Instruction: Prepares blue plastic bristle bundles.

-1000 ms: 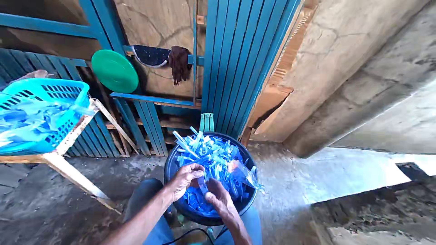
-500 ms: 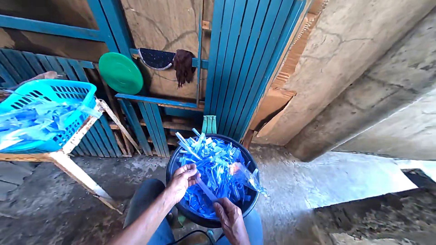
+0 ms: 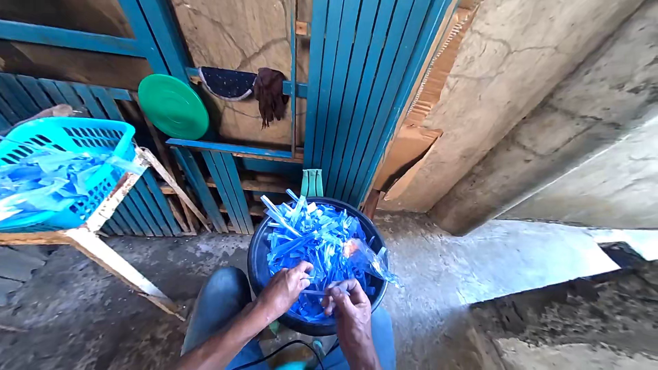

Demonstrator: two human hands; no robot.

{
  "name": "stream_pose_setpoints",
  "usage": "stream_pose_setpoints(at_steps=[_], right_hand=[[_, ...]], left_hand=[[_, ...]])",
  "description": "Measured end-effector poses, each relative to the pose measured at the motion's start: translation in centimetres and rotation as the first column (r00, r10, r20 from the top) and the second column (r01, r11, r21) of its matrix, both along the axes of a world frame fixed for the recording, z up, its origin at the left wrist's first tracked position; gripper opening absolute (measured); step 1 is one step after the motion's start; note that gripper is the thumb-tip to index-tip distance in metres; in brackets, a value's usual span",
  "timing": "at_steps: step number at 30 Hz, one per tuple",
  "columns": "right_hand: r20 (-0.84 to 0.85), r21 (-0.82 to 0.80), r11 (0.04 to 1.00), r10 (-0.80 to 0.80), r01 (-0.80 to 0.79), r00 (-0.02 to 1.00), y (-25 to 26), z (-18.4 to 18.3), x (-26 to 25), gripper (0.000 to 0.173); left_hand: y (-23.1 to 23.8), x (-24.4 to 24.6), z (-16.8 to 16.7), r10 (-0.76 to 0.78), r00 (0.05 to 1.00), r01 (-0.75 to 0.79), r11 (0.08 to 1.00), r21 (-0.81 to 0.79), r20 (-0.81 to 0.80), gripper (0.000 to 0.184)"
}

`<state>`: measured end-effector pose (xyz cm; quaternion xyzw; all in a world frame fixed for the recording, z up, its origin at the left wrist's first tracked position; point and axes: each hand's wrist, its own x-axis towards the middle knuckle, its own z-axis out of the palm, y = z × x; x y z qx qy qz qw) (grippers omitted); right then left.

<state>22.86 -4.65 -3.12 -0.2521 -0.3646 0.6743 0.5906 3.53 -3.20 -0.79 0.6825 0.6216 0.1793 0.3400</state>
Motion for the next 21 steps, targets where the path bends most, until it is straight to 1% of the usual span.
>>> stream_pose_setpoints(at_steps=[2, 4, 6, 8, 9, 10, 13, 15, 18, 21], right_hand=[[0.044, -0.008, 0.999, -0.040, 0.040, 0.998, 0.6, -0.1, -0.5, 0.013], [0.103, 0.010, 0.999, -0.037, 0.036, 0.994, 1.1, -0.5, -0.7, 0.014], [0.140, 0.040, 0.999, 0.004, -0.009, 0.990, 1.4, -0.5, -0.7, 0.017], [0.189, 0.066, 0.998, 0.011, -0.024, 0.982, 1.3, -0.1, -0.8, 0.022], [0.222, 0.073, 0.997, 0.012, -0.029, 0.975, 1.3, 0.2, -0.9, 0.027], [0.256, 0.070, 0.997, 0.006, -0.025, 0.967, 1.2, 0.4, -0.9, 0.027], [0.294, 0.096, 0.995, -0.023, -0.006, 0.956, 1.2, 0.0, -1.3, 0.017], [0.321, 0.110, 0.994, -0.049, 0.014, 0.946, 1.3, -0.2, -1.4, 0.014], [0.391, 0.148, 0.989, -0.064, 0.006, 0.918, 1.3, -0.5, -1.8, 0.011], [0.438, 0.134, 0.988, 0.013, -0.080, 0.899, 1.5, -0.6, -1.5, 0.014]], left_hand=[[-0.5, 0.2, 0.1, -0.028, 0.998, 0.033, 0.997, 0.072, -0.059, 0.031], [-1.0, 0.2, -0.3, -0.036, 0.997, 0.053, 0.970, 0.239, -0.075, 0.024], [-1.1, 0.0, -0.9, -0.021, 0.999, 0.032, 0.926, 0.377, -0.033, 0.018], [-0.9, -0.1, -1.4, -0.017, 0.999, -0.007, 0.899, 0.437, 0.050, 0.016], [-0.7, -0.2, -1.5, -0.008, 0.995, -0.036, 0.902, 0.429, 0.100, 0.016], [-0.8, 0.0, -1.5, 0.003, 0.988, -0.066, 0.913, 0.403, 0.156, 0.016], [-1.2, 0.2, -0.4, 0.051, 0.955, -0.120, 0.967, 0.223, 0.293, 0.025], [-1.3, 0.6, 0.2, 0.053, 0.956, -0.101, 0.983, 0.156, 0.288, 0.034], [-1.6, 0.8, 0.5, 0.020, 0.972, -0.063, 0.982, 0.177, 0.236, 0.046], [-1.3, 0.7, 0.8, 0.013, 0.964, -0.057, 0.985, 0.161, 0.265, 0.056]])
